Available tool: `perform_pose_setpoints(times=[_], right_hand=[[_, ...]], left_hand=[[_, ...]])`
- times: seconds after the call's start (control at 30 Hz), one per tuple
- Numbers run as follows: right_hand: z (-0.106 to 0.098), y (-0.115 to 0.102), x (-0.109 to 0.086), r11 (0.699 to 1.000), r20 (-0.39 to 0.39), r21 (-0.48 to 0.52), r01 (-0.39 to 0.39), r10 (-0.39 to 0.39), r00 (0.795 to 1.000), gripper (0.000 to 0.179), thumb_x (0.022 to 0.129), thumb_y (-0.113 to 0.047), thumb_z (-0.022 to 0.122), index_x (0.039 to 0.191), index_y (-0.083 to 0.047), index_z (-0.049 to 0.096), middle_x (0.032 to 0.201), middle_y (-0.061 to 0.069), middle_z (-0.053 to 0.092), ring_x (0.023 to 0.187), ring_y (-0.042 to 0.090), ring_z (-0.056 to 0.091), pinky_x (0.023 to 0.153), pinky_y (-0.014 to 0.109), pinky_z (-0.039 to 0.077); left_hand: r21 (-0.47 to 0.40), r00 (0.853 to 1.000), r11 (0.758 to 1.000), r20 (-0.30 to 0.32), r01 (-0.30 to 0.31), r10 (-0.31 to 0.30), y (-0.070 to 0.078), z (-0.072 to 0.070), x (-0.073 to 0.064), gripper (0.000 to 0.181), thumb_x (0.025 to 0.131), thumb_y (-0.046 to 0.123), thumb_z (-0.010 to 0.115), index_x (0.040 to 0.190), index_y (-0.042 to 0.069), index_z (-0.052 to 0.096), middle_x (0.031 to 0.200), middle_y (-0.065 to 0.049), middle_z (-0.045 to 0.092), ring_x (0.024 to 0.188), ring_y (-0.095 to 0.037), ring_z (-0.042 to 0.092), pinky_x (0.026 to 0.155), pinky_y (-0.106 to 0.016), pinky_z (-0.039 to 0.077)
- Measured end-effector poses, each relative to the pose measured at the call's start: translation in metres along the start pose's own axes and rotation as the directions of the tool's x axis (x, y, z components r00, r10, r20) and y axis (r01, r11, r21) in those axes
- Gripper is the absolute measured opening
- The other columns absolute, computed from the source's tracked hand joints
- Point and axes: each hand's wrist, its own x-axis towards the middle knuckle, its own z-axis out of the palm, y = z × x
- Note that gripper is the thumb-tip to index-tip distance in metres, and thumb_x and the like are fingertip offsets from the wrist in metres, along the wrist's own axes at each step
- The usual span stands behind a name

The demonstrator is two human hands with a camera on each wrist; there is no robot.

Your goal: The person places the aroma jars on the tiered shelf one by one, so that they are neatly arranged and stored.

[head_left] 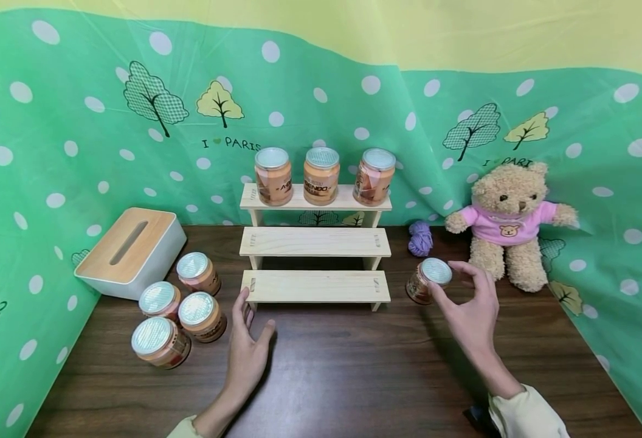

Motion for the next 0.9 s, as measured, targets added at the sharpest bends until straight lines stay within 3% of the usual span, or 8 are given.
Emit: perform_pose_setpoints(times=[0.23, 0.63, 0.9], right_hand=[[0.0, 0.012, 0.005, 0.998, 0.093, -0.061, 0.005, 0.0, 0.996, 0.058, 0.078, 0.001, 0.098, 0.13, 0.004, 0.073, 0.126, 0.022, 0.07, 0.115, -0.006, 0.05, 0.096, 0.021, 0.042], [0.001, 0.023, 0.006, 0.99, 0.149, -0.133, -0.041, 0.061, 0.987, 0.057, 0.079, -0.002, 0.099, 0.131, -0.001, 0.074, 0.14, 0.017, 0.073, 0.127, 0.009, 0.06, 0.106, 0.011, 0.041], [0.003, 0.027, 0.006, 0.992, 0.177, -0.097, -0.083, 0.099, 0.979, 0.05, 0.084, 0.002, 0.095, 0.13, -0.003, 0.077, 0.139, 0.015, 0.076, 0.112, -0.017, 0.059, 0.097, 0.004, 0.045]], left_hand=[[-0.002, 1.0, 1.0, 0.002, -0.002, 0.002, 0.0, 0.0, 0.0, 0.082, 0.102, -0.008, 0.067, 0.172, 0.005, 0.028, 0.178, -0.025, 0.027, 0.162, -0.049, 0.033, 0.136, -0.057, 0.026], [0.0, 1.0, 1.0, 0.003, 0.007, -0.007, 0.001, 0.0, 0.0, 0.082, 0.102, -0.008, 0.067, 0.172, 0.005, 0.028, 0.179, -0.024, 0.026, 0.162, -0.048, 0.032, 0.136, -0.058, 0.026], [0.001, 1.0, 1.0, 0.002, 0.012, -0.012, 0.002, 0.0, 0.0, 0.082, 0.102, -0.008, 0.067, 0.172, 0.004, 0.027, 0.179, -0.024, 0.027, 0.162, -0.049, 0.032, 0.136, -0.058, 0.026]])
